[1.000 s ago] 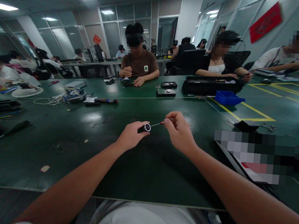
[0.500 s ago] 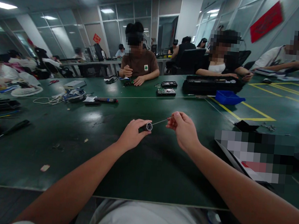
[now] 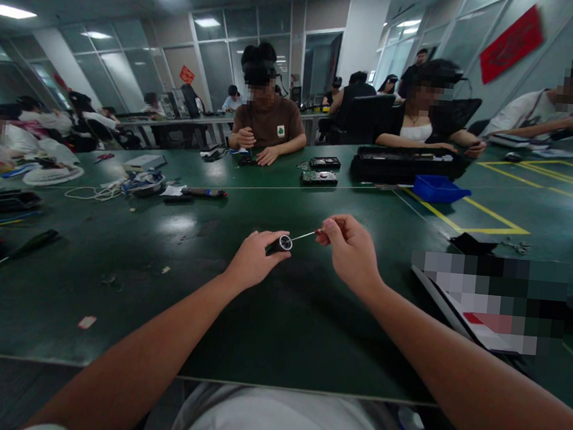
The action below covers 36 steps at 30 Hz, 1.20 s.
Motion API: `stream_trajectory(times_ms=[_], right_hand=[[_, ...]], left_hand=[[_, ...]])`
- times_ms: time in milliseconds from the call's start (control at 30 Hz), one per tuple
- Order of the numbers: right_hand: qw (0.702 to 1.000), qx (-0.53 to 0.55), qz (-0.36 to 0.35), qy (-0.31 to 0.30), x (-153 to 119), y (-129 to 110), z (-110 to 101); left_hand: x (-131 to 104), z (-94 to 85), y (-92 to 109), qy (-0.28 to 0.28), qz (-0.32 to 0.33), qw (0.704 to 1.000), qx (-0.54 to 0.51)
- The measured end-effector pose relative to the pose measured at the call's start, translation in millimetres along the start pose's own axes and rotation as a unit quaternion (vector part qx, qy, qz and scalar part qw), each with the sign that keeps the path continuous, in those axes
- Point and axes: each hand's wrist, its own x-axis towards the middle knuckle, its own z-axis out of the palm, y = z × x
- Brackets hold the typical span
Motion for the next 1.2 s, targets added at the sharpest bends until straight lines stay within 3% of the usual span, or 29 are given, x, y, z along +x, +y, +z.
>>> stream_trajectory(times_ms=[267,500,667,767,967,1200], right_hand=[[1.0,-0.005,0.015,0.0,0.9,0.5,-0.1],[0.991,-0.132,-0.01,-0.006,-1.8,-5.7,-3.0],[0.993,-0.078,-0.068,-0.049,-1.2,4.3,-1.2],[0.994,-0.072,-0.055,-0.063,-0.5,5.6,-1.7],[0.983,-0.169,-0.062,-0.043,0.1,1.9,-3.2],[0.988,-0.13,-0.063,-0.057,0.2,9.8,-1.4]], left_hand=[[-0.6,-0.8,1.8,-0.006,-0.005,1.0,-0.007],[-0.6,0.6,-3.1,-0.003,0.01,1.0,-0.014],[0.4,2.0,-6.6,-0.004,0.007,1.0,-0.011],[0.7,2.3,-7.5,-0.001,0.011,1.0,-0.012],[-0.3,2.6,-8.6,-0.006,0.012,1.0,-0.008],[0.1,2.1,-10.4,-0.002,0.009,1.0,-0.005]])
